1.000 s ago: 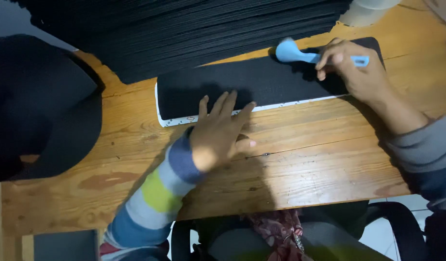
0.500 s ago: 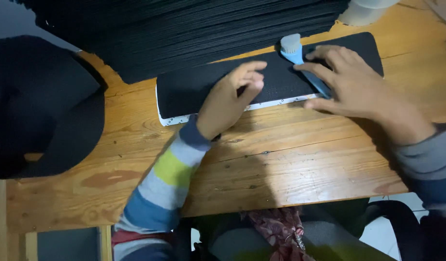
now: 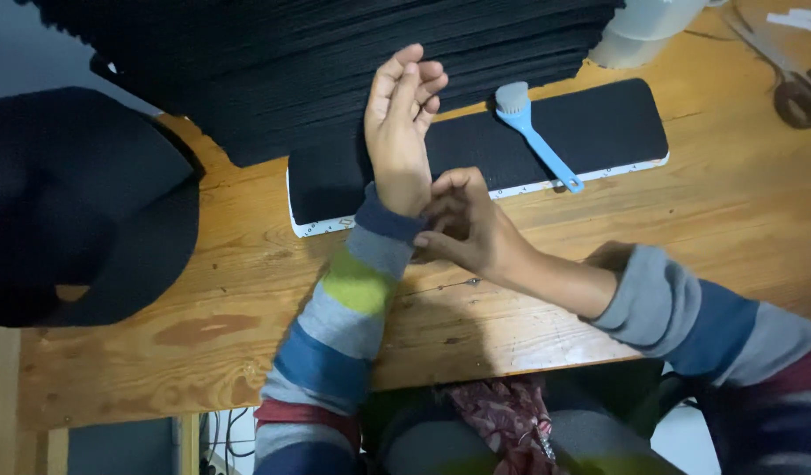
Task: Apply adhesive to a black foam strip using a plastic spatula to ensure even coverage.
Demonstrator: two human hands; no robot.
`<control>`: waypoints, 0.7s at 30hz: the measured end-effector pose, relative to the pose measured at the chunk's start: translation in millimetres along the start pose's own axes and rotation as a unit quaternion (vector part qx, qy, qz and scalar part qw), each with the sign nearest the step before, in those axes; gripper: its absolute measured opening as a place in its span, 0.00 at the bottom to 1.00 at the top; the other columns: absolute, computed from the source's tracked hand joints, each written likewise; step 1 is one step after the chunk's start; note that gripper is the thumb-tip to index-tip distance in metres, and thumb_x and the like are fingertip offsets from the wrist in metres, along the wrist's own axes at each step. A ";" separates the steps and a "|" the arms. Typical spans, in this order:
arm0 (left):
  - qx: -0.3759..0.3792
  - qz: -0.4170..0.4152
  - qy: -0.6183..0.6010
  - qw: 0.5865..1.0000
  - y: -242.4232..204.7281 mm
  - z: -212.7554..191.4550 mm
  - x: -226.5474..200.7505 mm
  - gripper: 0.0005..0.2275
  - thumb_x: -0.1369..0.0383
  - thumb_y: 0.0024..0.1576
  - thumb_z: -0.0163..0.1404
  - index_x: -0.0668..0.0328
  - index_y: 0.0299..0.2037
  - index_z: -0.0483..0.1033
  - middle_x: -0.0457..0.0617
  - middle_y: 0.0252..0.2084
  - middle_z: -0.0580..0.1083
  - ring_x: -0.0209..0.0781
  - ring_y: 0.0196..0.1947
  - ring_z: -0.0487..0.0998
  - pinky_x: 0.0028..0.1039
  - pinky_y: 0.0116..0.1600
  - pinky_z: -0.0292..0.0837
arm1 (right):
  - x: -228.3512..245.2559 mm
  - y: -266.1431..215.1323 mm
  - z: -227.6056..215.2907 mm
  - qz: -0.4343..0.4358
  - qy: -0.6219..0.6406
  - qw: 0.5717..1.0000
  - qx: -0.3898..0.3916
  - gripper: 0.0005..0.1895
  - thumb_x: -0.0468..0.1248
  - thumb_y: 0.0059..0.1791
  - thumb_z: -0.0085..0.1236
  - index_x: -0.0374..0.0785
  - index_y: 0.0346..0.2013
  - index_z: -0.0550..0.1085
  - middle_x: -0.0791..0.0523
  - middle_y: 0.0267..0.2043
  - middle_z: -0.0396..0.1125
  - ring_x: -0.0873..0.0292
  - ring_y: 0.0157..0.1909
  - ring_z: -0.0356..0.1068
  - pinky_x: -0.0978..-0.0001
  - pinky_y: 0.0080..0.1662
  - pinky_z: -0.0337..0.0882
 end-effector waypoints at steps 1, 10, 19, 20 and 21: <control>-0.007 -0.018 -0.020 1.000 0.5 -1.2 1.0 0.10 0.66 0.65 0.49 0.57 0.53 0.76 0.50 0.43 0.79 0.39 0.44 0.81 0.24 0.48 0.72 | -2.0 -0.3 0.4 -0.002 0.031 0.999 -0.019 0.26 0.30 0.49 0.64 0.37 0.53 0.57 0.51 0.45 0.67 0.59 0.44 0.72 0.72 0.45 0.75; -0.018 0.134 0.076 0.988 0.7 -0.8 -14.2 0.07 0.68 0.66 0.46 0.57 0.50 0.75 0.47 0.38 0.77 0.33 0.38 0.78 0.21 0.48 0.72 | 3.0 -2.1 9.9 0.040 -0.207 0.977 0.010 0.08 0.44 0.51 0.64 0.49 0.35 0.72 0.63 0.25 0.69 0.67 0.24 0.68 0.72 0.29 0.62; 0.092 0.247 0.126 0.956 -11.5 44.7 -70.5 0.03 0.76 0.63 0.46 0.60 0.41 0.73 0.50 0.35 0.75 0.40 0.37 0.75 0.29 0.47 0.67 | 22.3 -44.4 57.9 -0.165 -0.204 0.962 0.076 0.10 0.43 0.51 0.64 0.44 0.41 0.72 0.60 0.33 0.70 0.58 0.33 0.72 0.66 0.37 0.71; 0.058 0.101 -0.060 0.991 6.4 32.2 -54.2 0.06 0.72 0.63 0.49 0.61 0.48 0.74 0.51 0.29 0.73 0.35 0.31 0.71 0.25 0.40 0.62 | 0.1 -45.6 46.3 -0.052 -0.177 0.982 0.039 0.19 0.44 0.48 0.70 0.45 0.45 0.70 0.64 0.29 0.69 0.62 0.28 0.71 0.70 0.34 0.70; 0.057 0.103 -0.060 0.991 7.8 31.3 -56.4 0.06 0.72 0.63 0.49 0.61 0.48 0.74 0.51 0.29 0.73 0.35 0.31 0.71 0.25 0.40 0.62 | 8.0 -42.4 44.7 -0.054 -0.177 0.982 0.040 0.19 0.44 0.48 0.70 0.45 0.45 0.70 0.64 0.29 0.69 0.62 0.28 0.71 0.70 0.34 0.70</control>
Point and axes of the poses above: each hand's wrist, its own y-axis towards the middle knuckle, its own z-axis out of the palm, x = y × z, the point moved 8 cm from there along y, towards the middle knuckle
